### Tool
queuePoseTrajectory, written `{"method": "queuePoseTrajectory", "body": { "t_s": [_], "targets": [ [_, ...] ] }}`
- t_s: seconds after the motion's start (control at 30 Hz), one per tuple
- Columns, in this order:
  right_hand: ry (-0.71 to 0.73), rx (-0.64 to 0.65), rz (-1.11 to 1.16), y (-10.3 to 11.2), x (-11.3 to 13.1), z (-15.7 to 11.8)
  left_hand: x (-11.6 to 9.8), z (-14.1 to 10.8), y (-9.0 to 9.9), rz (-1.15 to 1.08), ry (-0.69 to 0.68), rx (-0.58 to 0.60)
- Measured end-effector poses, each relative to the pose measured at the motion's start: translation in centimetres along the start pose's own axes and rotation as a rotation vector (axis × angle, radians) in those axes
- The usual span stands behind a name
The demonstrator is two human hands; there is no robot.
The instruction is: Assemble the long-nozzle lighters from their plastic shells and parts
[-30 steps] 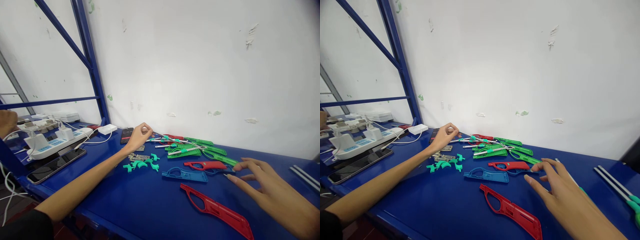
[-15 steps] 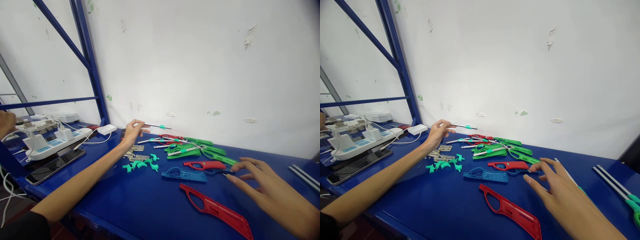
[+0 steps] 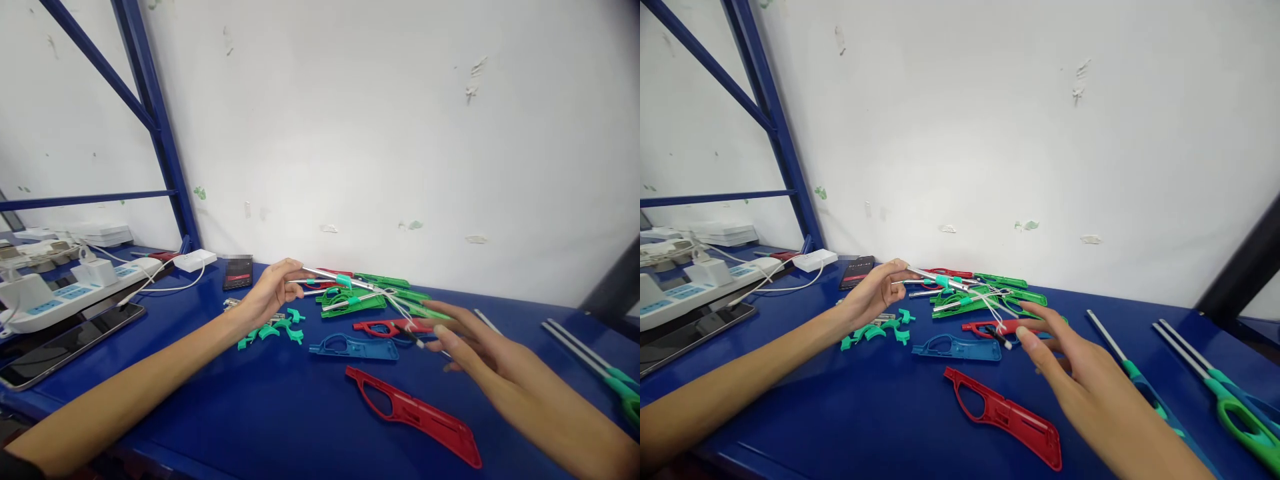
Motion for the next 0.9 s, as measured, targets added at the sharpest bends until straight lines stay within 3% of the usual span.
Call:
{"method": "queuePoseTrajectory", "body": {
  "t_s": [0.1, 0.23, 0.53, 0.9],
  "targets": [
    [-0.077, 0.149, 0.166, -0.7, 1.0, -0.4, 0.8, -0.7, -1.2, -0.007, 0.052, 0.068],
    [-0.091, 0.269, 0.190, -1.2, 1.5, -0.6, 1.5, -1.5, -2.1, 0.013, 0.088, 0.135],
    [-0.058, 0.281, 0.174, -1.6, 0.7, -1.0, 2.1, -2.0, -2.8, 0.051, 0.108, 0.208],
    [0.013, 0.282, 0.117, -1.2, 1.7, -0.4, 2.9, -2.5, -3.5, 0.164, 0.116, 0.245]
  ]
}}
Point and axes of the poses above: each hand's wrist, its own z-axis towards the middle knuckle, its own y-axis out of the back of the hand, x = y × z, the point moved 3 cm from there along z, towards the middle knuckle, and after that the axes turned 12 degrees about y, right-handed, at the moved point
